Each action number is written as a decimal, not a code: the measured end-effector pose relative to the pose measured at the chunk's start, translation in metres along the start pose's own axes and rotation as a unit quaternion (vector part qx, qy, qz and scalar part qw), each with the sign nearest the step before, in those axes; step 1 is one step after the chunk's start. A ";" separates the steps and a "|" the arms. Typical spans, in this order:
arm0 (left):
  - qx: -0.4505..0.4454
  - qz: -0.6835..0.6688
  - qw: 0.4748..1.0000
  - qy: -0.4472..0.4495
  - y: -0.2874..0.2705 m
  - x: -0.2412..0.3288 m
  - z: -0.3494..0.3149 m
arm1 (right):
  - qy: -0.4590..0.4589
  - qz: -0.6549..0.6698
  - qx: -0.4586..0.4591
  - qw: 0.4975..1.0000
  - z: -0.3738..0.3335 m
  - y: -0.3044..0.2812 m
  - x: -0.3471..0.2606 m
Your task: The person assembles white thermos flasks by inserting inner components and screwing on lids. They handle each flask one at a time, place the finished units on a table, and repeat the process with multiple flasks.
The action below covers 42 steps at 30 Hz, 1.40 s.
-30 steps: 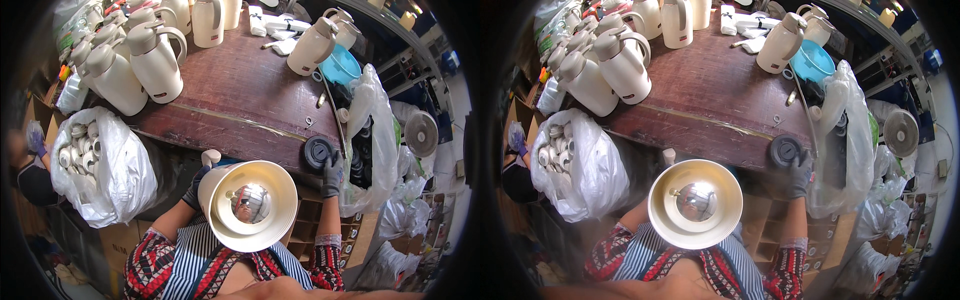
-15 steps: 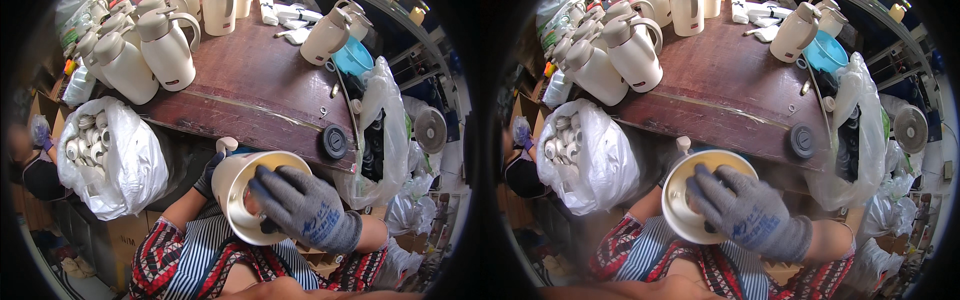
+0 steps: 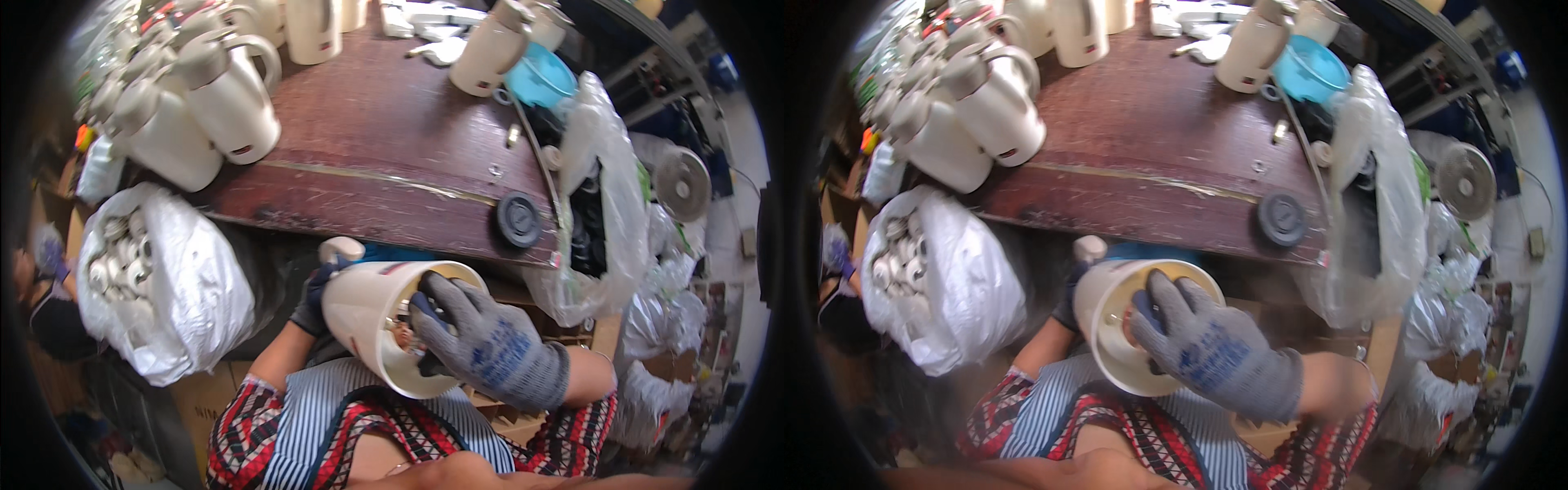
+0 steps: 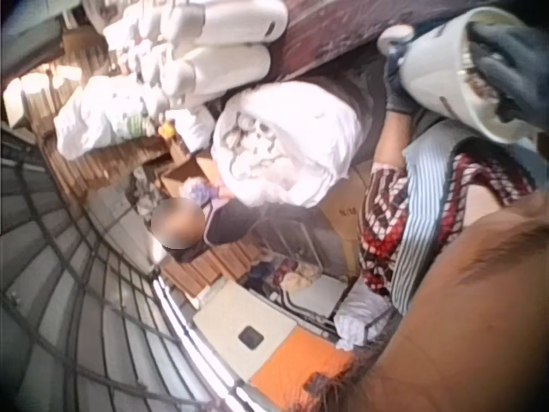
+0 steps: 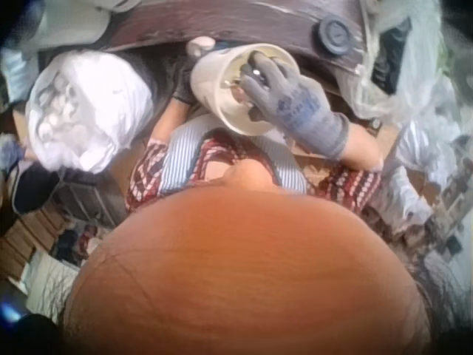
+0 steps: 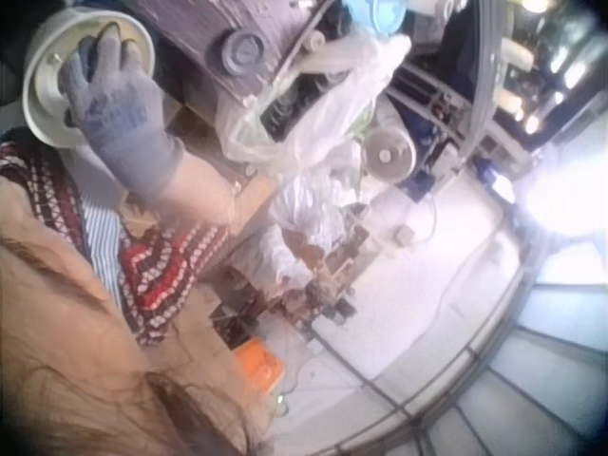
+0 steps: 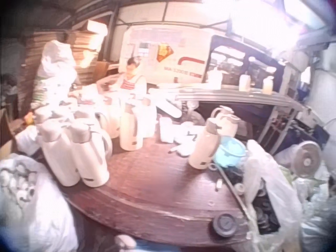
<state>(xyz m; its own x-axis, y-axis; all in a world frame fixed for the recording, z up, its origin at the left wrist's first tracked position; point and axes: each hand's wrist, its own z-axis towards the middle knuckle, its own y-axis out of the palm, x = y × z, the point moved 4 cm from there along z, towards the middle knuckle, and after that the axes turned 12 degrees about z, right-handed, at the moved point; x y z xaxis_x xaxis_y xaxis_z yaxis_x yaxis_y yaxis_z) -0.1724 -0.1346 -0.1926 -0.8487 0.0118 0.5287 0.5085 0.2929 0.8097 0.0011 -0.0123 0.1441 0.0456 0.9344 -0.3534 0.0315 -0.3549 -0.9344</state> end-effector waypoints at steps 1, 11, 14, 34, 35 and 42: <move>0.007 -0.002 1.000 0.001 -0.004 0.001 0.002 | 0.001 -0.003 0.006 1.000 0.002 0.001 0.000; 0.066 -0.032 0.996 0.056 -0.041 0.018 -0.012 | 0.341 -0.056 0.330 0.878 -0.044 0.082 0.288; 0.070 -0.054 0.993 0.073 -0.048 0.018 -0.011 | 0.486 -0.087 0.210 0.844 -0.050 0.146 0.328; 0.003 -0.002 0.983 0.182 -0.004 0.073 -0.010 | -0.162 0.176 0.226 0.944 0.024 0.011 0.025; 0.030 -0.011 0.990 0.134 -0.003 0.072 -0.012 | -0.167 0.181 0.214 0.945 0.023 0.014 0.024; 0.105 0.378 0.880 0.269 0.017 0.114 -0.031 | -0.183 0.196 0.211 0.940 0.015 0.028 0.052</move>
<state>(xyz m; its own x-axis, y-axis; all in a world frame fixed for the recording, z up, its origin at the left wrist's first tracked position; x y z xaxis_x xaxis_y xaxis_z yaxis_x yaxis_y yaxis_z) -0.2566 -0.1577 -0.1106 -0.0593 -0.1586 0.9856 0.8118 0.5669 0.1401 -0.0106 0.0271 0.0990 -0.3774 0.7101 -0.5944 -0.3184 -0.7022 -0.6368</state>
